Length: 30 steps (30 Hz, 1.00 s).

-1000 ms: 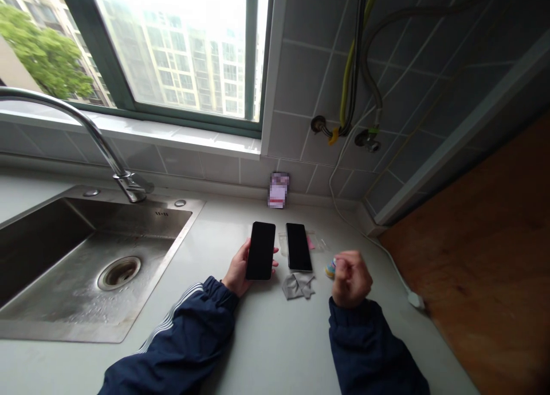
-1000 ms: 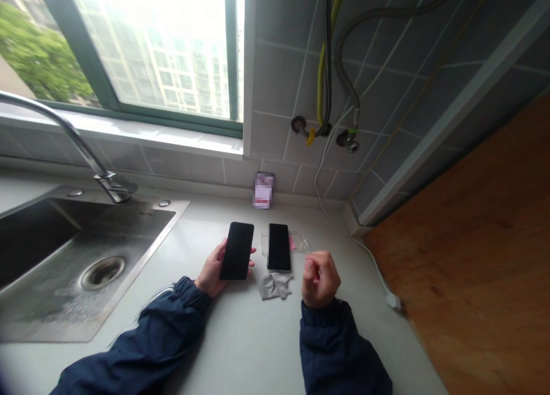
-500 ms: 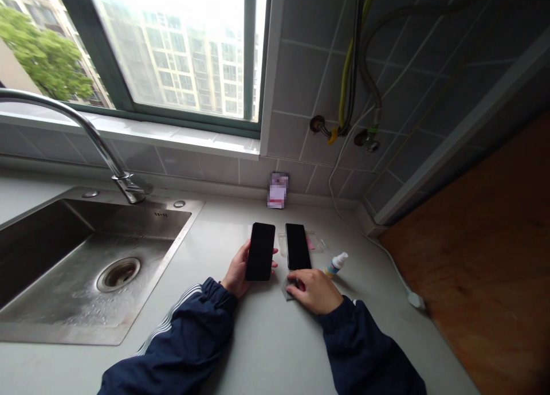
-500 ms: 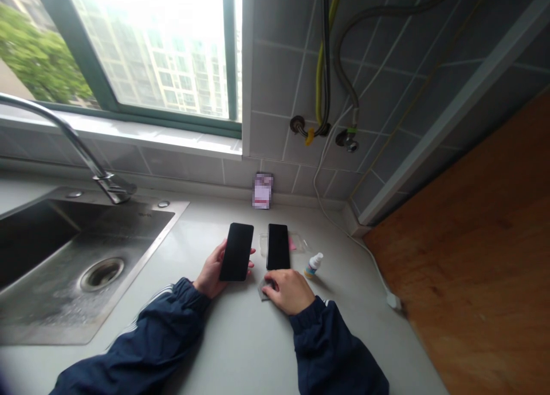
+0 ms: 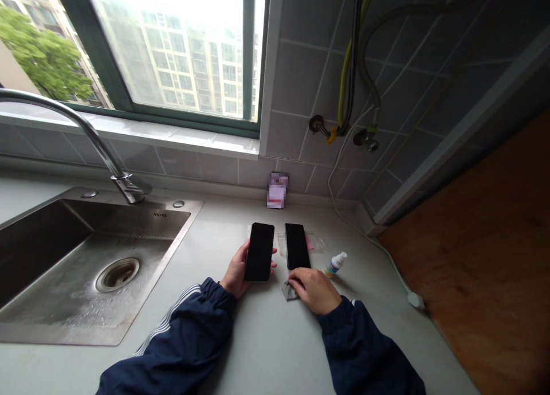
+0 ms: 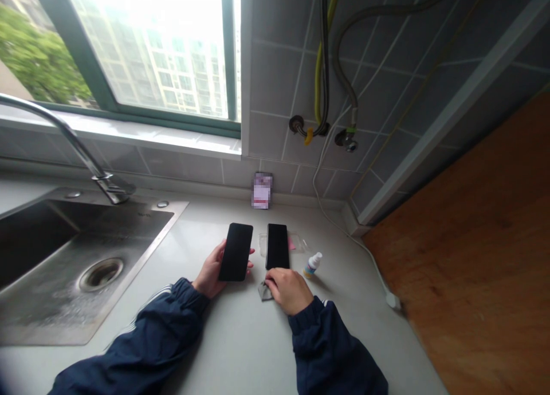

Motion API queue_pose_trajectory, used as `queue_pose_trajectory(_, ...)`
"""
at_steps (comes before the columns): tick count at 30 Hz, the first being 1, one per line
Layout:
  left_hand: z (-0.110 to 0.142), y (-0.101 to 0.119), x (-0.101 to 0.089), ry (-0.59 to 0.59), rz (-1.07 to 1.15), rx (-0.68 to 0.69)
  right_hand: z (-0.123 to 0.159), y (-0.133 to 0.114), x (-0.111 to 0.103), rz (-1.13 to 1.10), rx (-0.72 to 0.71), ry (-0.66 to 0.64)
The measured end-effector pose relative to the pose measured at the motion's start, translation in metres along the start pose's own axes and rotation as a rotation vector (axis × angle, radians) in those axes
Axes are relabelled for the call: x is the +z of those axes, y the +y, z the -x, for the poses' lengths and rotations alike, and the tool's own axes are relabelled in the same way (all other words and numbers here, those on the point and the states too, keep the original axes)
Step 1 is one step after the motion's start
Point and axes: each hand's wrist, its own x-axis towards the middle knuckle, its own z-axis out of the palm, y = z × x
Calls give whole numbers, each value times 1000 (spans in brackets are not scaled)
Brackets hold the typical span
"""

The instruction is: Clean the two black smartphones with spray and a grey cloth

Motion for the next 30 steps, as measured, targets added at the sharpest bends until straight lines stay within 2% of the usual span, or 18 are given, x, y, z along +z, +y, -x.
queue_pose_trajectory(4,-1,-1,-2,0,12,2,0,-9,-6,-80,-19,59)
queue_pose_trajectory(10,-1,-1,-1,-10,24,20,1,-20,-6,-386,-32,196)
queue_pose_trajectory(17,-5,-3,-5,-33,55,47,-5,-24,-1,-497,-83,306)
queue_pose_trajectory(24,-2,-2,-3,-17,53,18,-6,-17,17,-620,109,372)
queue_pose_trajectory(30,1,0,1,-9,21,20,-9,-13,23,-610,185,441)
